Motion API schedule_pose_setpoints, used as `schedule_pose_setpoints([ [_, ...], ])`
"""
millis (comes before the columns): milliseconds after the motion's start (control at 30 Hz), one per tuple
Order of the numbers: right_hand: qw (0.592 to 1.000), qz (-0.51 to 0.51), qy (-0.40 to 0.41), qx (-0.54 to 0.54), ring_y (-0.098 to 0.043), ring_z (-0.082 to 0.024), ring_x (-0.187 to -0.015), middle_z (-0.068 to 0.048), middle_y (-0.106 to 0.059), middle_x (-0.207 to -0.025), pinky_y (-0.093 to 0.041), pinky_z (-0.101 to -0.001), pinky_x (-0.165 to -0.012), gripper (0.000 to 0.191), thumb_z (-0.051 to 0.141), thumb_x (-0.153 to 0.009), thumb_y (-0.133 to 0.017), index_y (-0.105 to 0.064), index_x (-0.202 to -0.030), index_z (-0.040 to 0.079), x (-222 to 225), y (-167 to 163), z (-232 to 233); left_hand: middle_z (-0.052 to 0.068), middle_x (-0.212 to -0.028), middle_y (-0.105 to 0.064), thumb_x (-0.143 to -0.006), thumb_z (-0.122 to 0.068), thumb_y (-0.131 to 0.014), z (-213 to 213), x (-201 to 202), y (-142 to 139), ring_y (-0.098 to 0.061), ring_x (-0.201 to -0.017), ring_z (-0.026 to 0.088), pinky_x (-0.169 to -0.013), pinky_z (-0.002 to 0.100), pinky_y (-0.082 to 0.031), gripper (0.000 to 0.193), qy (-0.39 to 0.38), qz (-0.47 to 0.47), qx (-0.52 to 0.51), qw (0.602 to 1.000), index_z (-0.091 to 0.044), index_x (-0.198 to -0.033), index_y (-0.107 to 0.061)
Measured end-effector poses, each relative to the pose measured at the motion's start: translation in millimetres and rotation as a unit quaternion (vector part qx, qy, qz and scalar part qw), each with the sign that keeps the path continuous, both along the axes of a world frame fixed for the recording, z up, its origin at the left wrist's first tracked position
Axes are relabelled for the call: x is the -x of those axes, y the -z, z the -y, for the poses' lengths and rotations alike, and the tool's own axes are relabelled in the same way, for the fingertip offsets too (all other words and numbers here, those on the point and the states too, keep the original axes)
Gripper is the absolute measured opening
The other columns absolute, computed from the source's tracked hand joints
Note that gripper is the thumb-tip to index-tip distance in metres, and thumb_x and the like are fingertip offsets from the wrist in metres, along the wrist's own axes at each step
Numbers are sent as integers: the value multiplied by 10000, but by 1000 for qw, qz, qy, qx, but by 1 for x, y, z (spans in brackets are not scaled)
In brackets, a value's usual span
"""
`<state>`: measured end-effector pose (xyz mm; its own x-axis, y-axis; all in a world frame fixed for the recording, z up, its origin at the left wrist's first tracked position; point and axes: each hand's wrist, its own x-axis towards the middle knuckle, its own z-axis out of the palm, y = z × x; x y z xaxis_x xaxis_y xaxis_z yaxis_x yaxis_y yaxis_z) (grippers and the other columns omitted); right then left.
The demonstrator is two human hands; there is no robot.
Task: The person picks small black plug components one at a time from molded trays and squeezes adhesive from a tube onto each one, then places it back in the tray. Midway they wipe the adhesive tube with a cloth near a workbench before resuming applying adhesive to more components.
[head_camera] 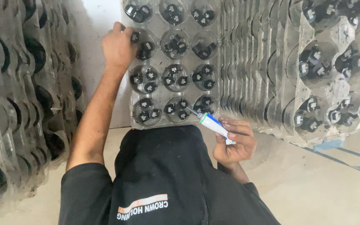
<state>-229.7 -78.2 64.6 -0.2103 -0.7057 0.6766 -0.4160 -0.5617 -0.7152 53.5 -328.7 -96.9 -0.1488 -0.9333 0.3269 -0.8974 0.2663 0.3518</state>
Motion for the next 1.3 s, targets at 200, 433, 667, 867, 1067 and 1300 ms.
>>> schedule_pose_setpoints([
  [200, 1000, 0, 14, -16, -673, -279, -971, -133, -618, -1017, -632, -407, -831, 313, -2, -926, -759, -492, -1075, 64, 8, 5, 5, 96, -966, -648, -837, -114, -774, 8, 18, 11, -661, -869, 312, -687, 453, -538, 157, -7, 158, 7, 987, -135, -974, -703],
  [433, 999, 34, 27, -24, -665, -270, -999, -132, -606, -1031, -631, -420, -853, 298, -14, -935, -760, -507, -1074, 60, 13, 12, 5, 126, -798, -714, -892, -269, -820, -11, 33, -4, -685, -755, 370, -651, 512, -520, 249, -75, -48, -103, 991, -85, -978, -675],
  [667, 997, 19, 60, -39, -669, -263, -1013, -146, -633, -1053, -569, -360, -890, 302, -9, -935, -766, -515, -1088, 57, 13, 18, -6, 91, -786, -726, -668, -281, -855, -9, 42, -7, -701, -779, 347, -694, 480, -555, 305, -102, -58, -191, 975, -123, -853, -671],
  [867, 973, 223, 16, -51, -659, -230, -1002, -154, -653, -1107, -569, -346, -886, 327, 9, -945, -787, -534, -1149, 42, 12, 25, -6, 39, -834, -713, -894, -237, -832, -39, 30, -24, -663, -755, 211, -683, 356, -513, 272, -101, -312, -181, 927, -97, -1071, -680],
  [1067, 879, 433, -78, -185, -658, -245, -1069, -144, -650, -1154, -575, -384, -930, 313, -14, -922, -771, -550, -1141, 21, 14, 28, 1, -7, -963, -597, -837, 170, -759, -110, 32, -54, -557, -791, 39, -748, 179, -516, 354, 11, -713, -182, 677, -34, -1085, -611],
  [1300, 917, 357, -118, -137, -667, -260, -1056, -153, -690, -1104, -540, -388, -999, 348, -50, -916, -784, -531, -1127, 62, -5, 23, 5, 95, -1103, -693, -817, 175, -725, -180, 48, -137, -718, -896, 109, -813, 265, -637, 418, 44, -673, -158, 722, -21, -1094, -480],
])
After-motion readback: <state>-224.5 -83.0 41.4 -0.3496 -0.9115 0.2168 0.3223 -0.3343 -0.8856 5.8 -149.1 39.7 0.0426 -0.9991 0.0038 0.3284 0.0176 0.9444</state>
